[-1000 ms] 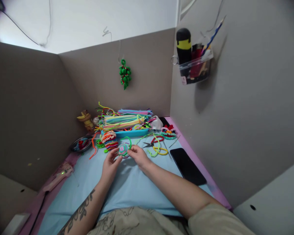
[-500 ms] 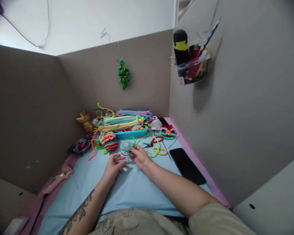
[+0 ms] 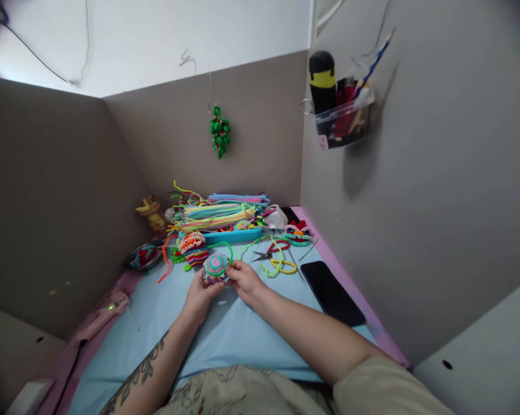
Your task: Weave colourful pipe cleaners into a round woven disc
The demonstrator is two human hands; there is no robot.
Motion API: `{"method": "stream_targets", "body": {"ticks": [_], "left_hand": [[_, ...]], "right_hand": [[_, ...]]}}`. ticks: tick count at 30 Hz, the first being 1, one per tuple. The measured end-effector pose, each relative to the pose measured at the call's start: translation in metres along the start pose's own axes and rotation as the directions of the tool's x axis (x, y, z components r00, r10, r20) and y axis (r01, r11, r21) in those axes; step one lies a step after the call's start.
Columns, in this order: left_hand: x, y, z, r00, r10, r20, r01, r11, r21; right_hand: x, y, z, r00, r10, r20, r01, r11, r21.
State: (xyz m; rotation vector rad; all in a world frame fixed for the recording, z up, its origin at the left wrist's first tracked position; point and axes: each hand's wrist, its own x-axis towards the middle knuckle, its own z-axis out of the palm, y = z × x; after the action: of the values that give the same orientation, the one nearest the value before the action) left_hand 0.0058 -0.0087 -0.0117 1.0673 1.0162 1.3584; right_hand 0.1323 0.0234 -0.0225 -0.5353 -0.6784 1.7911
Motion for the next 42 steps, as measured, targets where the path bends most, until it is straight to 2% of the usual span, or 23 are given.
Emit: {"method": "stream_targets", "body": {"ticks": [8, 20, 23, 25, 27, 30, 36, 42], "left_hand": [[0.000, 0.001, 0.000, 1.000, 0.006, -0.016, -0.006, 1.000, 0.017], [-0.001, 0.001, -0.004, 0.991, -0.117, 0.061, 0.118, 0.993, -0.017], [0.001, 0.001, -0.008, 0.998, -0.025, -0.051, 0.025, 1.000, -0.006], [0.002, 0.002, -0.010, 0.984, 0.099, -0.145, -0.093, 0.995, 0.048], [0.003, 0.003, -0.013, 0.966, 0.199, -0.167, -0.184, 0.977, 0.104], [0.002, 0.004, -0.014, 0.958, 0.256, -0.130, -0.236, 0.959, 0.155], [-0.001, 0.008, -0.012, 0.971, 0.220, -0.088, -0.190, 0.945, 0.265], [-0.005, 0.015, -0.007, 0.996, 0.078, 0.038, -0.082, 0.988, 0.132]], "right_hand": [[0.002, 0.001, -0.003, 0.999, 0.020, -0.033, -0.021, 0.999, -0.041], [-0.002, -0.004, -0.001, 0.999, 0.024, -0.026, -0.025, 0.999, -0.024], [-0.001, -0.006, -0.002, 0.999, 0.007, -0.036, -0.007, 1.000, -0.021], [0.000, -0.007, -0.003, 0.999, -0.005, -0.051, 0.004, 0.999, -0.035], [0.000, -0.007, -0.004, 0.998, -0.013, -0.064, 0.009, 0.998, -0.067], [0.000, -0.006, -0.005, 0.998, -0.025, -0.055, 0.017, 0.990, -0.137], [-0.001, -0.005, -0.004, 0.997, -0.078, 0.004, 0.076, 0.949, -0.305], [0.000, -0.005, -0.007, 0.989, -0.138, 0.054, 0.148, 0.894, -0.423]]}}
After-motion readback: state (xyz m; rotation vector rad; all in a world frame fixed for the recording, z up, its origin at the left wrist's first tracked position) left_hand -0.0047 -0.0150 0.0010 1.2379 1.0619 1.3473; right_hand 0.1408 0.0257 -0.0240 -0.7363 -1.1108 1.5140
